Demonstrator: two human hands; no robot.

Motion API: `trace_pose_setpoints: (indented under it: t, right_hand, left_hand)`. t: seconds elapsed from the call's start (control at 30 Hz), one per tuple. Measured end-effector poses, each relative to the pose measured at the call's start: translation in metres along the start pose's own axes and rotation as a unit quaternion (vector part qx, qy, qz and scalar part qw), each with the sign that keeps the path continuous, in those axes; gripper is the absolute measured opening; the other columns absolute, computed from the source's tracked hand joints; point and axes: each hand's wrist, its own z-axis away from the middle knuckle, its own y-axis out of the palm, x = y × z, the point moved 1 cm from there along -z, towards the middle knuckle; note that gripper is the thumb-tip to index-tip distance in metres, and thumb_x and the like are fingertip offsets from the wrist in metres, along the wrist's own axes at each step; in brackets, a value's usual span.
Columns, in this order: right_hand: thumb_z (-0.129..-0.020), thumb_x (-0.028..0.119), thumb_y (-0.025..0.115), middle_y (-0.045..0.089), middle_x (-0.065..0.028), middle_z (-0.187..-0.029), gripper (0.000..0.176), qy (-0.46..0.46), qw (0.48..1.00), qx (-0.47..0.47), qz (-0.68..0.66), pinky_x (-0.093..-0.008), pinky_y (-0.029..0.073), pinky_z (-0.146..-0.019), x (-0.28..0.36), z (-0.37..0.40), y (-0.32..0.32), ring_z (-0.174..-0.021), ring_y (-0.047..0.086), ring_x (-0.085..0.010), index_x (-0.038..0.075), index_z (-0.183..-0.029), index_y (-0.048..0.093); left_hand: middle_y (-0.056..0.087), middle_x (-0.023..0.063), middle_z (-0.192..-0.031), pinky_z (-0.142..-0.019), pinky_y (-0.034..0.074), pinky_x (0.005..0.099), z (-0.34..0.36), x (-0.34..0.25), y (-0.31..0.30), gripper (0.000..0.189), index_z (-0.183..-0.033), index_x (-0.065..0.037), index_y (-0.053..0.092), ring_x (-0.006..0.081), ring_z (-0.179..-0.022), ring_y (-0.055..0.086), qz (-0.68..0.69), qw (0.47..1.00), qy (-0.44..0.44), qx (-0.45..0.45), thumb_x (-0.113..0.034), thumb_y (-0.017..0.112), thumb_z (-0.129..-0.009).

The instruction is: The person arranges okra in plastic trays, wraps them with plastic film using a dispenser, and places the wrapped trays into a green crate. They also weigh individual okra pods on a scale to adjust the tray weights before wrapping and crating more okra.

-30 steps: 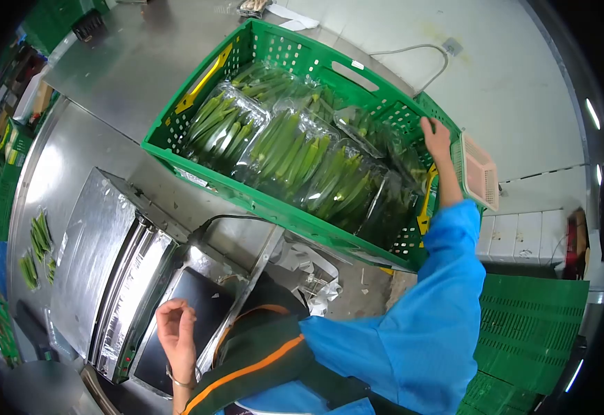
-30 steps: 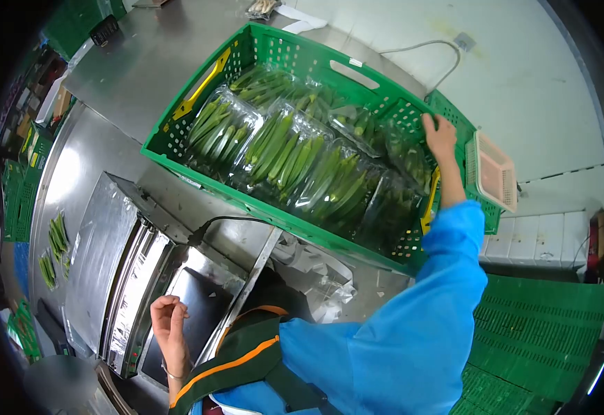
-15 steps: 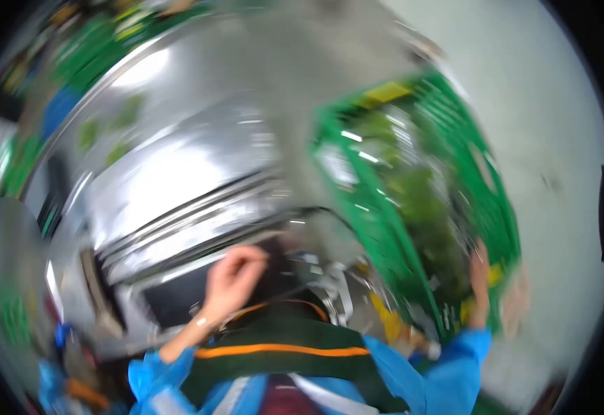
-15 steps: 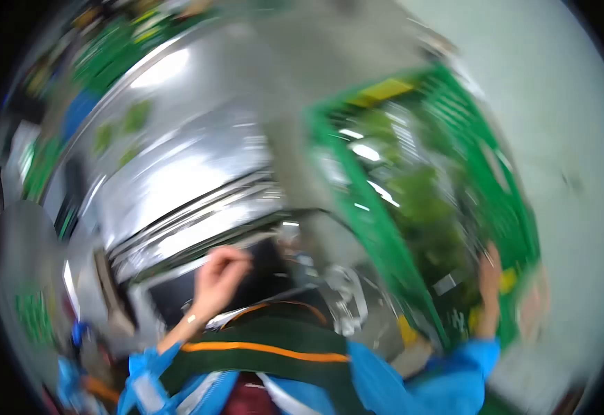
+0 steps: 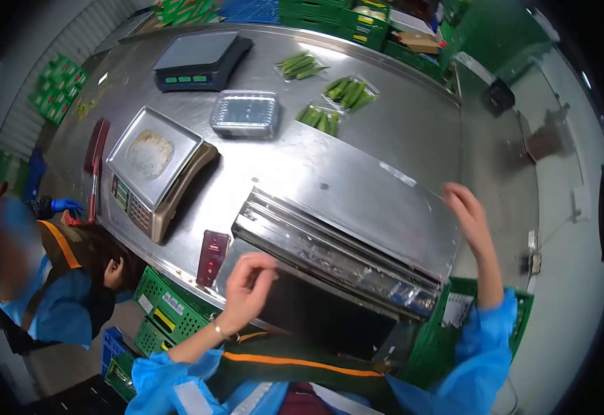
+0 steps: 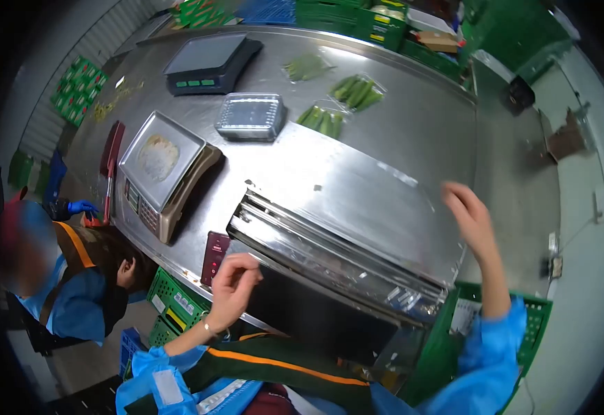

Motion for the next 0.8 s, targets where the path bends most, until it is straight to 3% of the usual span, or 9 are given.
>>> trace_pose_setpoints:
  t: [0.13, 0.33, 0.4, 0.43, 0.47, 0.53, 0.6, 0.7, 0.8]
  right_hand:
    - [-0.089, 0.039, 0.049, 0.053, -0.0055, -0.11, 0.046, 0.16, 0.98, 0.111, -0.032, -0.0317, 0.046, -0.081, -0.018, -0.198, 0.13, -0.097, 0.054, -0.0179, 0.006, -0.12, 0.049]
    - [-0.088, 0.039, 0.045, 0.057, -0.005, -0.079, 0.033, 0.351, 0.93, 0.109, 0.014, -0.0314, 0.047, -0.055, -0.09, -0.326, 0.235, -0.067, 0.055, -0.0157, 0.009, -0.096, 0.057]
    - [-0.088, 0.038, 0.045, 0.052, -0.001, -0.063, 0.028, 0.307, 0.949, 0.072, -0.03, -0.0261, 0.037, -0.044, -0.116, -0.335, 0.247, -0.052, 0.048, -0.0118, 0.013, -0.083, 0.056]
    - [-0.088, 0.032, 0.046, 0.053, -0.0041, -0.068, 0.027, 0.314, 0.936, 0.147, -0.067, -0.0286, 0.052, -0.051, -0.166, -0.364, 0.236, -0.051, 0.051, -0.0162, 0.007, -0.086, 0.054]
    - [-0.089, 0.029, 0.045, 0.058, -0.0056, -0.073, 0.025, 0.254, 0.954, 0.157, 0.01, -0.0288, 0.051, -0.05, -0.153, -0.359, 0.228, -0.054, 0.056, -0.017, 0.006, -0.09, 0.056]
    - [-0.09, 0.028, 0.043, 0.062, -0.0102, -0.083, 0.029, 0.217, 0.972, 0.057, -0.067, -0.0296, 0.05, -0.057, -0.196, -0.375, 0.225, -0.066, 0.06, -0.0195, 0.005, -0.1, 0.057]
    - [-0.09, 0.023, 0.045, 0.062, -0.0135, -0.096, 0.031, 0.216, 0.969, 0.073, -0.092, -0.0301, 0.05, -0.069, -0.188, -0.375, 0.226, -0.079, 0.061, -0.0208, 0.004, -0.113, 0.053]
    - [-0.089, 0.011, 0.047, 0.06, -0.0106, -0.104, 0.03, 0.383, 0.91, 0.143, -0.069, -0.027, 0.049, -0.073, -0.111, -0.349, 0.237, -0.086, 0.06, -0.0196, 0.001, -0.117, 0.049]
    - [-0.089, 0.011, 0.047, 0.06, -0.0107, -0.104, 0.03, 0.366, 0.908, 0.188, -0.078, -0.0268, 0.049, -0.073, -0.113, -0.349, 0.235, -0.086, 0.06, -0.0195, 0.0, -0.117, 0.049]
  left_hand:
    - [0.049, 0.0066, -0.099, -0.067, 0.045, 0.0216, -0.009, 0.009, -0.072, 0.011, -0.095, -0.001, 0.052, 0.0095, -0.076, 0.053, -0.044, 0.987, 0.001, -0.153, 0.005, 0.049, -0.086]
    - [0.051, 0.007, -0.098, -0.064, 0.045, 0.0215, -0.005, 0.049, -0.127, 0.009, -0.092, -0.002, 0.051, 0.009, -0.073, 0.052, -0.08, 0.951, -0.03, -0.296, 0.004, 0.05, -0.086]
    - [0.054, 0.0068, -0.088, -0.061, 0.045, 0.0225, -0.006, 0.057, -0.135, 0.01, -0.093, -0.001, 0.051, 0.0099, -0.068, 0.053, -0.103, 0.94, -0.061, -0.319, 0.006, 0.051, -0.086]
    - [0.055, 0.0058, -0.083, -0.059, 0.045, 0.0225, -0.006, 0.058, -0.141, 0.009, -0.094, -0.001, 0.05, 0.01, -0.066, 0.053, -0.081, 0.925, -0.068, -0.364, 0.004, 0.051, -0.087]
    - [0.054, 0.0049, -0.081, -0.058, 0.044, 0.0219, -0.004, 0.058, -0.152, 0.009, -0.096, -0.002, 0.05, 0.0092, -0.065, 0.053, -0.105, 0.909, -0.074, -0.396, 0.002, 0.05, -0.088]
    - [0.053, 0.0025, -0.085, -0.064, 0.042, 0.0202, 0.006, 0.067, -0.174, 0.014, -0.101, -0.002, 0.05, 0.0085, -0.072, 0.052, -0.103, 0.878, -0.07, -0.462, 0.002, 0.049, -0.088]
    - [0.053, 0.004, -0.093, -0.072, 0.042, 0.0225, 0.027, 0.086, -0.184, 0.022, -0.107, -0.001, 0.049, 0.0111, -0.081, 0.052, -0.197, 0.866, -0.118, -0.444, -0.002, 0.053, -0.085]
    - [0.051, 0.0139, -0.109, -0.085, 0.04, 0.0314, 0.048, 0.105, -0.178, 0.042, -0.115, -0.001, 0.046, 0.0224, -0.1, 0.049, -0.319, 0.855, -0.228, -0.338, -0.012, 0.062, -0.078]
    - [0.044, 0.0181, -0.12, -0.095, 0.032, 0.0377, 0.055, 0.12, -0.167, 0.073, -0.13, 0.0, 0.032, 0.0305, -0.114, 0.042, -0.48, 0.821, -0.232, -0.207, -0.021, 0.071, -0.071]
